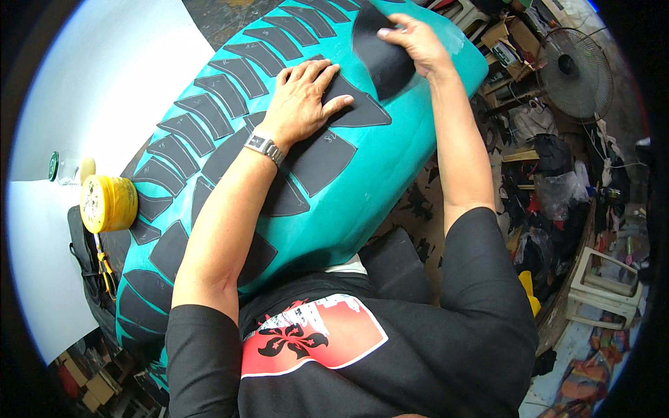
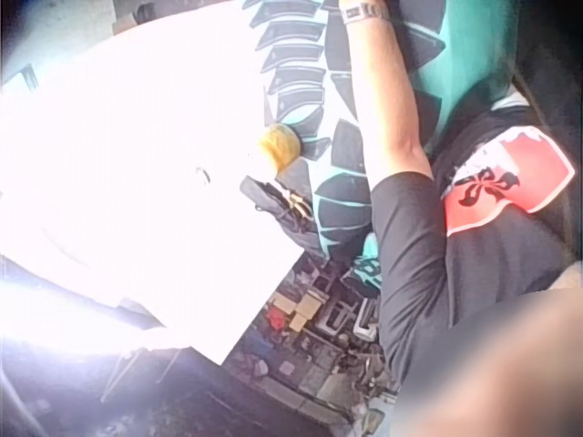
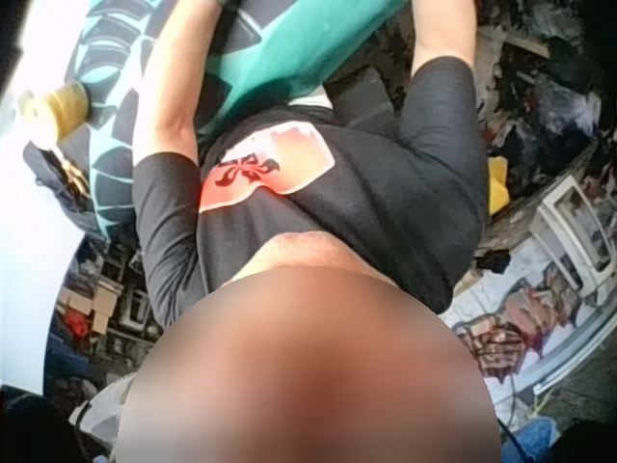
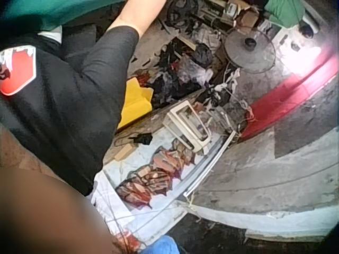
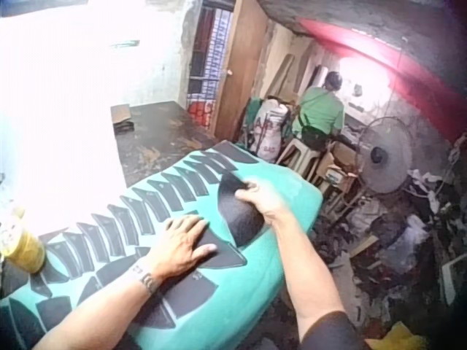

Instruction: The person arranges multiple black fabric pieces on a green work surface. They pick up pieces from a nearby pile, place them in a row, and adjust their positions to align them neatly.

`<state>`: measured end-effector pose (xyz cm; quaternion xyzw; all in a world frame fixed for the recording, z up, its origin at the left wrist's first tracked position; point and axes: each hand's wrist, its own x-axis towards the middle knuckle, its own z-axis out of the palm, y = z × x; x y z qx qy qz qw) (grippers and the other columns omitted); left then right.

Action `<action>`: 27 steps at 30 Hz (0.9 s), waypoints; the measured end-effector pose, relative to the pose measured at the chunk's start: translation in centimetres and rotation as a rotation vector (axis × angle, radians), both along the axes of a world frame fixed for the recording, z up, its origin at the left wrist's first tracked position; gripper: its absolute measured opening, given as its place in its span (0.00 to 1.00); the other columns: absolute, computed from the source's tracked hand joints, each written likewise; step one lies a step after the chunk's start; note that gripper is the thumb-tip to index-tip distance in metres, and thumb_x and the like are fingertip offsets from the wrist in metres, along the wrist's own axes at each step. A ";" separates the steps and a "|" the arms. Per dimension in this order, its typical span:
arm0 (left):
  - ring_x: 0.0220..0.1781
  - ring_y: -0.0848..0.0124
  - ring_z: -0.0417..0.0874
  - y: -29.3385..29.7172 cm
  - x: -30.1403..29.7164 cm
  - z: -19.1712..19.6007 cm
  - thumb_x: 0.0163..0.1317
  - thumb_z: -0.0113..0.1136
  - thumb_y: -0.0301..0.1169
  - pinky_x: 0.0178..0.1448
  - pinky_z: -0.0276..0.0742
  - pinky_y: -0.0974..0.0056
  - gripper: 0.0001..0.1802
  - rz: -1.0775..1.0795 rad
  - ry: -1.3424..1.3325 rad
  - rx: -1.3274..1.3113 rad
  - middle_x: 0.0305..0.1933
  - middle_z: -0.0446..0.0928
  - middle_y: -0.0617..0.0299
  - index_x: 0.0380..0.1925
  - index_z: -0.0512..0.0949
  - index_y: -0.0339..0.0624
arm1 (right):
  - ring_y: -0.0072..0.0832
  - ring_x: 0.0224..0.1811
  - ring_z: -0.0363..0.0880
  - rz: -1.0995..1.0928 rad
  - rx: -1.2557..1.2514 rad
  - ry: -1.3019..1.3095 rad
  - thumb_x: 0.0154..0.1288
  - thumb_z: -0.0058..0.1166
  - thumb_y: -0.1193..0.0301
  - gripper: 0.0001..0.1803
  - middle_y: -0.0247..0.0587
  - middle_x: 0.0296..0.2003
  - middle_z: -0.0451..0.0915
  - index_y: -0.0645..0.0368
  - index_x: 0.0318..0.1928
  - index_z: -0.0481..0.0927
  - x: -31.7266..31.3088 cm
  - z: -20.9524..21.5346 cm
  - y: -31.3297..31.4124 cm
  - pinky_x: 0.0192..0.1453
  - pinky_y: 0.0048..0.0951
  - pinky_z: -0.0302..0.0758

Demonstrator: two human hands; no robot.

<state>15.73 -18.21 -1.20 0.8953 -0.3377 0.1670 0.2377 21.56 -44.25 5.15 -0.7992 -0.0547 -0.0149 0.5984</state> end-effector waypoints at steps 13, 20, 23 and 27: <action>0.38 0.78 0.83 0.7 2.6 4.7 0.61 0.72 0.43 0.43 0.80 0.72 0.18 -0.223 0.898 -0.819 0.34 0.83 0.66 0.41 0.83 0.41 | 0.40 0.63 0.76 0.252 0.920 -0.100 0.57 0.57 0.31 0.51 0.48 0.63 0.75 0.57 0.68 0.68 -7.6 0.0 0.5 0.64 0.49 0.78; 0.37 0.79 0.78 -0.6 6.5 4.1 0.64 0.69 0.39 0.40 0.73 0.73 0.16 -0.139 0.671 -0.465 0.38 0.82 0.65 0.45 0.84 0.41 | 0.18 0.36 0.83 0.065 0.311 0.162 0.65 0.65 0.69 0.22 0.34 0.38 0.84 0.58 0.58 0.77 -6.8 -1.1 -1.0 0.37 0.19 0.81; 0.42 0.73 0.84 -1.5 8.2 3.0 0.62 0.71 0.36 0.48 0.79 0.67 0.19 -0.101 0.662 -0.506 0.44 0.86 0.59 0.53 0.83 0.44 | 0.16 0.31 0.80 -0.049 0.384 0.096 0.59 0.66 0.81 0.25 0.31 0.30 0.80 0.59 0.57 0.77 -6.5 -2.5 -0.3 0.33 0.18 0.78; 0.44 0.69 0.87 -1.7 9.2 1.9 0.60 0.71 0.33 0.50 0.81 0.65 0.19 -0.015 0.516 -0.486 0.43 0.87 0.57 0.52 0.84 0.49 | 0.15 0.26 0.74 -0.212 0.232 -0.058 0.59 0.62 0.83 0.24 0.31 0.26 0.78 0.61 0.57 0.77 -5.1 -3.5 0.2 0.29 0.19 0.73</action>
